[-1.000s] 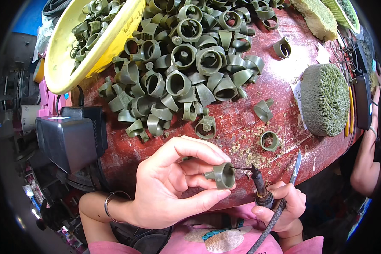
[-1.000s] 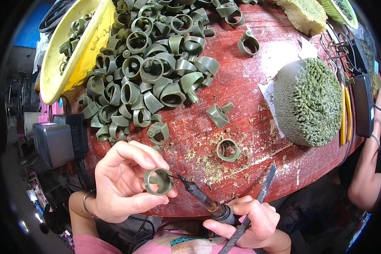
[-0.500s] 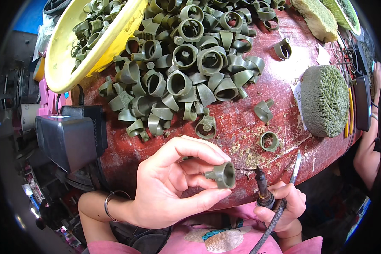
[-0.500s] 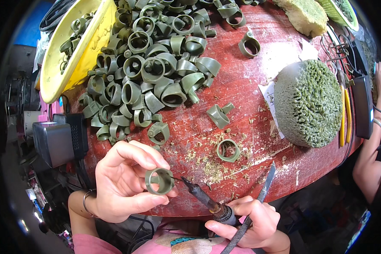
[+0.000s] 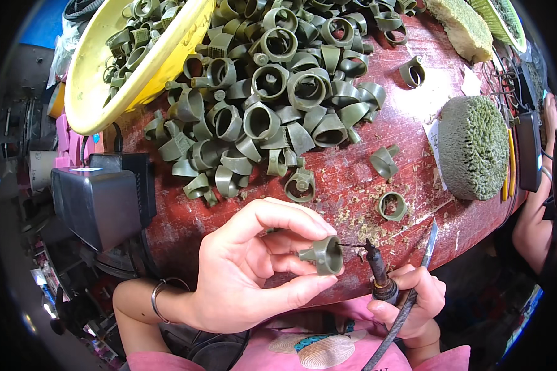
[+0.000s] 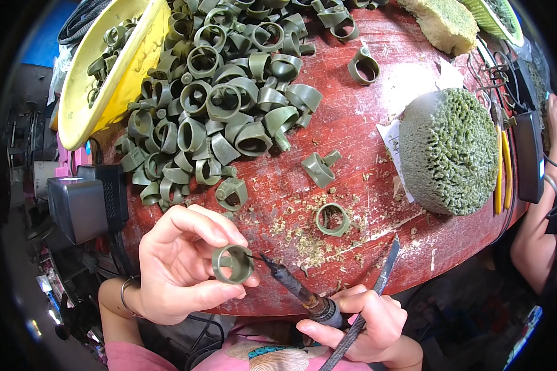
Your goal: Using a soldering iron and manual tools to assemble or modify small green components on a workbench.
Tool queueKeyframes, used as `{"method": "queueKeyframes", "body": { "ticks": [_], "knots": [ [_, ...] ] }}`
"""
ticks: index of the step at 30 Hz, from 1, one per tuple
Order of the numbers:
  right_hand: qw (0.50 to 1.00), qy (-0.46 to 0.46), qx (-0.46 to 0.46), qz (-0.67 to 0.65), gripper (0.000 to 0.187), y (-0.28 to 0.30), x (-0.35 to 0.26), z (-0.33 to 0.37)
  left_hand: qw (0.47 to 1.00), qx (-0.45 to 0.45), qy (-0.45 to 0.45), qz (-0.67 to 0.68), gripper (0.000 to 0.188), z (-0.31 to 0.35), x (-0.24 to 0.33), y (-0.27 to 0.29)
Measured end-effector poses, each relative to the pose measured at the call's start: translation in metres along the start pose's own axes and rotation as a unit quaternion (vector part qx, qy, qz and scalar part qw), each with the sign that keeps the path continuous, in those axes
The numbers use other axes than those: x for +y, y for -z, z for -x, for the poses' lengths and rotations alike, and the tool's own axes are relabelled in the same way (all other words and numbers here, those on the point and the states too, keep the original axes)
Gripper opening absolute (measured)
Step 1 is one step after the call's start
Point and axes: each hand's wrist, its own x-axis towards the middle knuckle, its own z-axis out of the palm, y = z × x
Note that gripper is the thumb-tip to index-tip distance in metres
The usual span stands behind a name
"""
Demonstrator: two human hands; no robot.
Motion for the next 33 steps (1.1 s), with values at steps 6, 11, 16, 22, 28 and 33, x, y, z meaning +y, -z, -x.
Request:
{"method": "queueKeyframes", "body": {
  "ticks": [6, 11, 16, 22, 28, 33],
  "knots": [
    [1.0, -0.002, -0.007, -0.001, 0.043, 0.001, -0.001, -0.001, 1.0, 0.004, 0.001, 0.008, 0.046, 0.001, 0.0, 0.0],
    [0.999, -0.017, 0.002, -0.037, 0.043, 0.001, 0.001, 0.003, 1.0, 0.005, 0.0, 0.011, 0.046, 0.0, -0.001, 0.0],
    [0.999, -0.011, 0.0, -0.033, 0.042, 0.001, 0.001, 0.001, 1.0, 0.004, 0.003, 0.005, 0.045, -0.001, 0.001, 0.0],
    [0.999, -0.007, 0.005, -0.05, 0.041, -0.001, 0.003, 0.004, 1.0, 0.008, 0.012, -0.02, 0.044, 0.001, 0.002, 0.0],
    [0.999, 0.011, 0.002, -0.034, 0.04, 0.0, 0.002, 0.004, 0.998, 0.023, -0.019, -0.054, 0.04, 0.0, 0.002, -0.004],
    [0.999, 0.006, 0.004, -0.036, 0.04, -0.003, 0.005, 0.01, 0.995, 0.025, -0.051, -0.085, 0.037, 0.0, 0.0, -0.002]
  ]
}}
